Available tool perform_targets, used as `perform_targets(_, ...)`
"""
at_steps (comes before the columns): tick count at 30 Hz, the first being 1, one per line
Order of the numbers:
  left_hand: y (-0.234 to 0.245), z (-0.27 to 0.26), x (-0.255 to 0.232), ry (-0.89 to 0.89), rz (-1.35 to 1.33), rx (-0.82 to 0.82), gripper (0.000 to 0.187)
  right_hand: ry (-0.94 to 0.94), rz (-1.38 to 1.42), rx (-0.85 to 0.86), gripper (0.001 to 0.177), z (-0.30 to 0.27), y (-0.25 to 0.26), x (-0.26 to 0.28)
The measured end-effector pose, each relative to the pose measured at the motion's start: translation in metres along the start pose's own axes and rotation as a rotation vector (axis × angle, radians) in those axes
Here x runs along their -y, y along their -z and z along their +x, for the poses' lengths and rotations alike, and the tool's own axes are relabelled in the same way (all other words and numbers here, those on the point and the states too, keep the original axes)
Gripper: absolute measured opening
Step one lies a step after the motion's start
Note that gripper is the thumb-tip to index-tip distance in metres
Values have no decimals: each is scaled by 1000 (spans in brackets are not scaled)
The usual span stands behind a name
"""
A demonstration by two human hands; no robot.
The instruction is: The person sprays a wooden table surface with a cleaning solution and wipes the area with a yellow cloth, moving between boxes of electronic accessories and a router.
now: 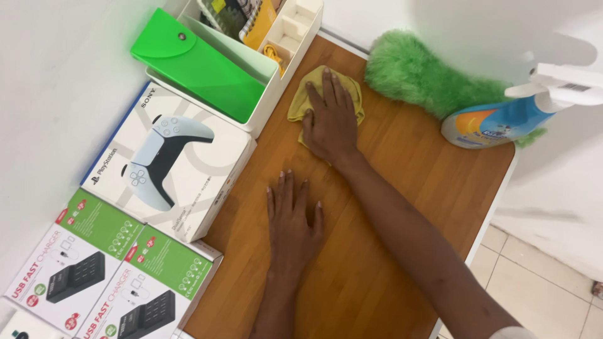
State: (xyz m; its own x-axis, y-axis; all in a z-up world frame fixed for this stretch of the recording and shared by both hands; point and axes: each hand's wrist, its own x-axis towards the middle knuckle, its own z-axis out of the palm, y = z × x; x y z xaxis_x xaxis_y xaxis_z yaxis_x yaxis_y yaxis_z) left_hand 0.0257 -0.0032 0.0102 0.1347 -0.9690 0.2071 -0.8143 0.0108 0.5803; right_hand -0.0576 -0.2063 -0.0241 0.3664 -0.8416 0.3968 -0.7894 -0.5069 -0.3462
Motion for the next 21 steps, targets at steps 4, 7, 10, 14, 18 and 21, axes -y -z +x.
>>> perform_targets(4,-5,20,-2,-45,7,51,48,-22,-12,8,55,5,-7,-7)
perform_targets(7,-3,44,0,-123,55,39,49,-6,-20,-30,56,28,-12,-19)
perform_targets(10,-3,78,10,-188,74,5,47,-44,-9,1,56,42,-19,-30)
perform_targets(14,-12,115,25,-267,133,22,58,-105,-24,81,58,67,-32,-48)
perform_targets(18,-29,152,38,-332,101,56,74,-101,61,298,60,94,-34,-72)
perform_targets(21,-46,176,40,-265,-101,61,76,-186,290,444,54,109,-14,-86)
